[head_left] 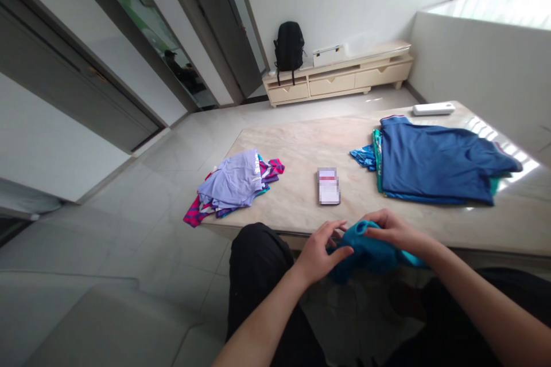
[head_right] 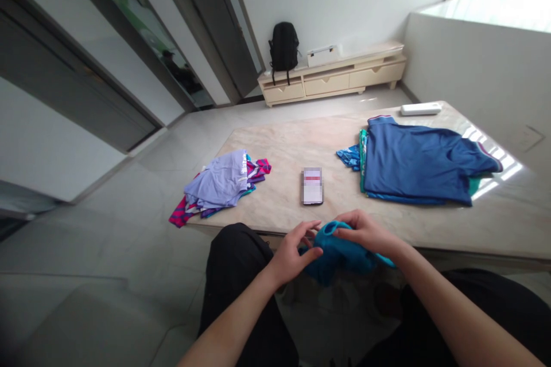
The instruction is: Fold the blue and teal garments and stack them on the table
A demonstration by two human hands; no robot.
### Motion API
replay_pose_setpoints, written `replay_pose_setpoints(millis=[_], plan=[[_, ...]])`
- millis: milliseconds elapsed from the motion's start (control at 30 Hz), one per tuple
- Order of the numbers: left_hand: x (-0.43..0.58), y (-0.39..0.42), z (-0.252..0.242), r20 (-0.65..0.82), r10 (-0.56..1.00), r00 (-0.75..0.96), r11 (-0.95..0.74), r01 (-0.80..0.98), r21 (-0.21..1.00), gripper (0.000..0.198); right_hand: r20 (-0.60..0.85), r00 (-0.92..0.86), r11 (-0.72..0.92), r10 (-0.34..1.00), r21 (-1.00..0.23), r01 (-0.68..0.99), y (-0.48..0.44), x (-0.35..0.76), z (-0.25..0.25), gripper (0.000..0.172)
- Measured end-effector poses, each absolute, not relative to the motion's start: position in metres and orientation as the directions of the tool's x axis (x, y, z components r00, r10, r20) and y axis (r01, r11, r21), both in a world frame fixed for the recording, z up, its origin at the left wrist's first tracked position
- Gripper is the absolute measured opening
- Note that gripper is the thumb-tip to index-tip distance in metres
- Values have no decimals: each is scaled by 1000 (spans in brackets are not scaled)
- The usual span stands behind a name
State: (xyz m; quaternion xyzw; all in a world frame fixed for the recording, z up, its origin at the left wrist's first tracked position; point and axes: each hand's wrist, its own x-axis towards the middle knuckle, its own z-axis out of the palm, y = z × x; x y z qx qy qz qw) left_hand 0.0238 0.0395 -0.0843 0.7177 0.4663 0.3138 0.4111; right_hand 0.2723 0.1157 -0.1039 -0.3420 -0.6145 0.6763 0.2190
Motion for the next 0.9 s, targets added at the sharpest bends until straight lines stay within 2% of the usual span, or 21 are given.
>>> replay_pose_setpoints(millis=[100,167,267,400,500,600,667,800,900], plan=[[33,39,-84,223,938,265,-316,392,864,29,-131,-725,78,677,-966,247,109,254,-109,38],[34,39,-86,258,942,213,-329,446,832,16,-127,-711,123,691,-949,289,106,247,-111,34],[31,40,-88,264,948,180,-319,502,804,18,-128,-677,143,725,-933,330,104,244,-113,31],[29,38,-88,232,936,264,-340,511,789,17,-131,-629,139,767,-922,362,104,249,-116,25],[31,36,-90,209,930,303,-337,474,813,30,-126,-598,135,792,-918,372,104,252,-117,19],[31,35,-92,252,946,205,-322,508,799,8,-124,-601,142,789,-916,376,105,251,-117,20],[30,36,-93,276,949,154,-315,527,789,2,-126,-612,152,781,-911,383,107,250,-118,22],[26,38,-92,282,950,131,-308,522,795,4,-154,-653,166,741,-901,400,110,251,-122,29],[25,36,-92,271,946,177,-323,482,814,9,-207,-710,169,673,-892,420,114,255,-130,27]])
